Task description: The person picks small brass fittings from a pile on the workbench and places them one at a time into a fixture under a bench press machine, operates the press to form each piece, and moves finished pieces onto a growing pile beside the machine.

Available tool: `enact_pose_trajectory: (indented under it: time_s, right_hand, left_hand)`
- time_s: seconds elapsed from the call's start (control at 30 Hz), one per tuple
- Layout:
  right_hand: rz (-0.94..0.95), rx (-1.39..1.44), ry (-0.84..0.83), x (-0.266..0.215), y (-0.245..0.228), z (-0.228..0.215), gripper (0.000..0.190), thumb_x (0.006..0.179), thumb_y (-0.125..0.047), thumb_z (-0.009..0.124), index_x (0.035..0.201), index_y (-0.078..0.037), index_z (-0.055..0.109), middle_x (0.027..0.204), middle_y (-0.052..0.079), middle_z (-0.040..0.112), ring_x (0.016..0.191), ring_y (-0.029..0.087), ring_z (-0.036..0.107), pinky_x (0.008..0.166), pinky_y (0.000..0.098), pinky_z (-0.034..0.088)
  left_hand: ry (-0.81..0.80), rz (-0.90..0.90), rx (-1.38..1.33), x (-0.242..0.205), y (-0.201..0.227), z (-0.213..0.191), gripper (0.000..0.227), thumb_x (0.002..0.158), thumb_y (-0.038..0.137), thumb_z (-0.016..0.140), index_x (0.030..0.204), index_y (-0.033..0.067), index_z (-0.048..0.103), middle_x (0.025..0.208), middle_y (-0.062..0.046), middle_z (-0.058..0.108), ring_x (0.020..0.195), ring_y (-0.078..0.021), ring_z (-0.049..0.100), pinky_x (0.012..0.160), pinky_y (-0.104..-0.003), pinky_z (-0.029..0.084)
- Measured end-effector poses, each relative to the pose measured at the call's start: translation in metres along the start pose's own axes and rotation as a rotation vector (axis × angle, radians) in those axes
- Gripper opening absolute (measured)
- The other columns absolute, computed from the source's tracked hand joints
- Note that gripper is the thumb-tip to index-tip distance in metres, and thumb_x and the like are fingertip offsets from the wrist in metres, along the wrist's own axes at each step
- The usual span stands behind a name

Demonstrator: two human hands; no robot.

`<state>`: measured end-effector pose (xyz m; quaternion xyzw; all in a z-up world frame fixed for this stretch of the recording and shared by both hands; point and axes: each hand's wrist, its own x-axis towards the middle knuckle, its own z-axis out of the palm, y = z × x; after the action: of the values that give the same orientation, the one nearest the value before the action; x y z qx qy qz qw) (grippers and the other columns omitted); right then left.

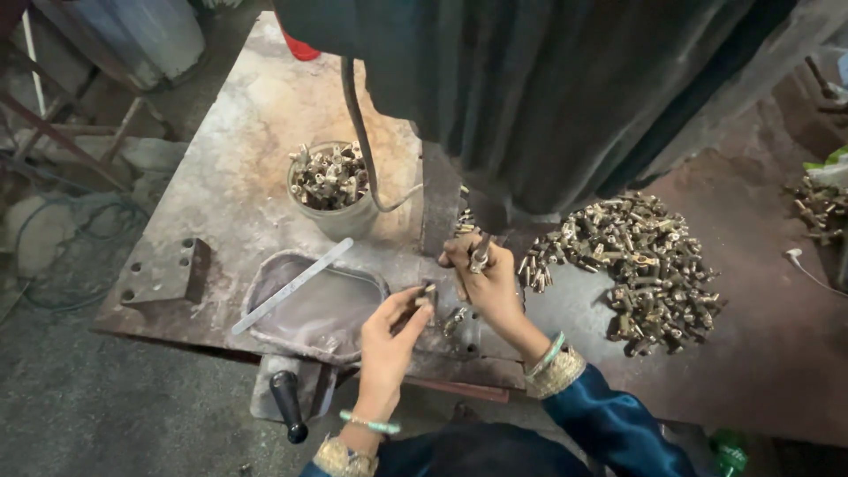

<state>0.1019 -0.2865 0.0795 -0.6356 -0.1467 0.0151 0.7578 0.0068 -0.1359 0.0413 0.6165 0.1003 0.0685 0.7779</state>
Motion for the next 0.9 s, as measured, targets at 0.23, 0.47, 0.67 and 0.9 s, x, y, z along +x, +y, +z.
enact_pose_trajectory:
  time_s: [0.23, 0.47, 0.67, 0.9]
  right_hand:
    - [0.027, -0.051, 0.037, 0.001, 0.001, -0.001, 0.021, 0.101, -0.021, 0.062, 0.093, -0.003, 0.067, 0.08, 0.0, 0.069, 0.045, 0.003, 0.048, 0.038, 0.0211, 0.035]
    - [-0.149, -0.186, -0.109, 0.0, 0.021, -0.025, 0.004, 0.096, -0.002, 0.069, 0.1, -0.001, 0.068, 0.083, 0.001, 0.066, 0.068, 0.004, 0.056, 0.054, 0.0243, 0.044]
    - [0.292, -0.351, 0.069, -0.015, 0.027, -0.042, 0.011, 0.097, -0.012, 0.069, 0.1, -0.001, 0.07, 0.059, -0.001, 0.059, 0.046, 0.008, 0.051, 0.04, 0.027, 0.037]
    - [0.059, -0.752, 0.002, -0.051, -0.009, -0.02, 0.045, 0.08, 0.001, 0.066, 0.124, -0.01, 0.069, 0.072, 0.008, 0.071, 0.055, 0.018, 0.069, 0.052, 0.0336, 0.055]
  left_hand:
    - [0.1, -0.201, -0.187, -0.022, 0.043, 0.011, 0.039, 0.085, 0.002, 0.073, 0.123, -0.0029, 0.067, 0.102, -0.011, 0.077, 0.088, -0.0145, 0.075, 0.077, -0.03, 0.067]
    - [0.104, 0.724, 0.142, -0.021, 0.157, 0.043, 0.034, 0.092, 0.002, 0.077, 0.125, 0.0018, 0.066, 0.11, -0.015, 0.076, 0.098, -0.0204, 0.076, 0.082, -0.029, 0.065]
    - [-0.083, 0.954, 0.631, 0.021, 0.068, 0.029, 0.034, 0.088, 0.0, 0.072, 0.121, 0.0049, 0.073, 0.108, -0.014, 0.075, 0.099, -0.029, 0.075, 0.087, -0.035, 0.06]
    - [-0.136, 0.577, 0.681, 0.013, 0.077, 0.02, 0.026, 0.082, 0.017, 0.083, 0.106, 0.0085, 0.077, 0.093, -0.014, 0.072, 0.082, -0.0322, 0.07, 0.07, -0.039, 0.055]
